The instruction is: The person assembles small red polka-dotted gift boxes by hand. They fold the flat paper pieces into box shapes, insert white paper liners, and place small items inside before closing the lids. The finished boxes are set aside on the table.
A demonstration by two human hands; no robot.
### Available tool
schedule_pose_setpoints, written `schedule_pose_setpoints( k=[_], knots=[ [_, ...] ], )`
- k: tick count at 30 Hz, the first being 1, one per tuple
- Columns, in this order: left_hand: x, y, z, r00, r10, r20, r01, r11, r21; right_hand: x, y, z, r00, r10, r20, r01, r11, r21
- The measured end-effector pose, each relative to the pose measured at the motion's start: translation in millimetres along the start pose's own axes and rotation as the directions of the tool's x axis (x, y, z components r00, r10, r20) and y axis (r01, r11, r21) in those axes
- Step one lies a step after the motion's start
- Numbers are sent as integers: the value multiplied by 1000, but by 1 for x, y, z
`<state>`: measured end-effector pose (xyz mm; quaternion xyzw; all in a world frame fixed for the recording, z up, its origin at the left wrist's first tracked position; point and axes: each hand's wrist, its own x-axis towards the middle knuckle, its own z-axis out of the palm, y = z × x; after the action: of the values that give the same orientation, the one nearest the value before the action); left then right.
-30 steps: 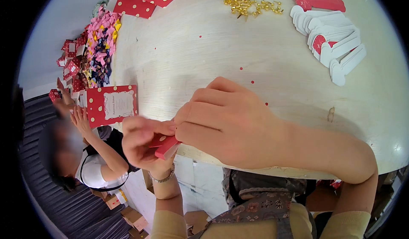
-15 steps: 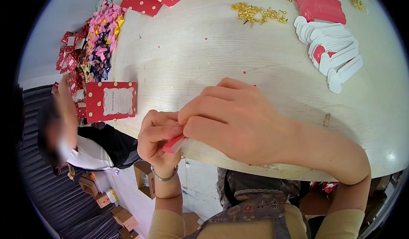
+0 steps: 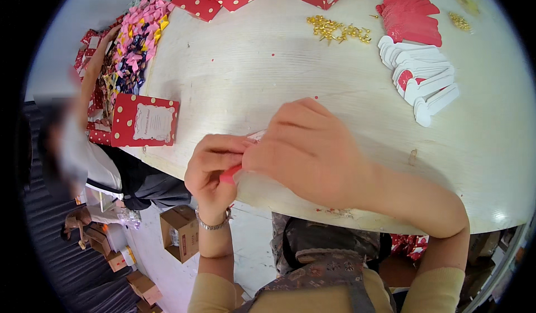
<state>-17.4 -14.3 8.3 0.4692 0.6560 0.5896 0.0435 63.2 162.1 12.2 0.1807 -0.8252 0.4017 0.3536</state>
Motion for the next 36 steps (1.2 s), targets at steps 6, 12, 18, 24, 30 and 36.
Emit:
schedule_pose_setpoints(
  k=[6, 12, 18, 24, 30, 36],
  knots=[
    [-2, 0, 3, 994, -65, -92, 64, 998, -4, 10, -5, -7, 973, 196, 125, -217, 960, 178],
    [-20, 15, 23, 904, -366, -220, 275, 893, -356, 8, -13, -14, 823, 435, 366, -554, 759, 343],
    [-17, 24, 23, 915, -376, -145, 317, 893, -319, 8, -20, -18, 694, 559, 454, -710, 635, 303],
    [-33, 17, 25, 910, -279, -307, 219, 951, -216, 1, -26, -6, 830, 448, 331, -542, 787, 294],
    [-35, 19, 35, 908, -313, -278, 230, 928, -294, -15, -26, -5, 927, 325, 189, -360, 913, 194],
    [-29, 39, 24, 992, -97, -82, 98, 995, 8, -16, -42, -32, 793, 505, 341, -585, 788, 192]
  ],
)
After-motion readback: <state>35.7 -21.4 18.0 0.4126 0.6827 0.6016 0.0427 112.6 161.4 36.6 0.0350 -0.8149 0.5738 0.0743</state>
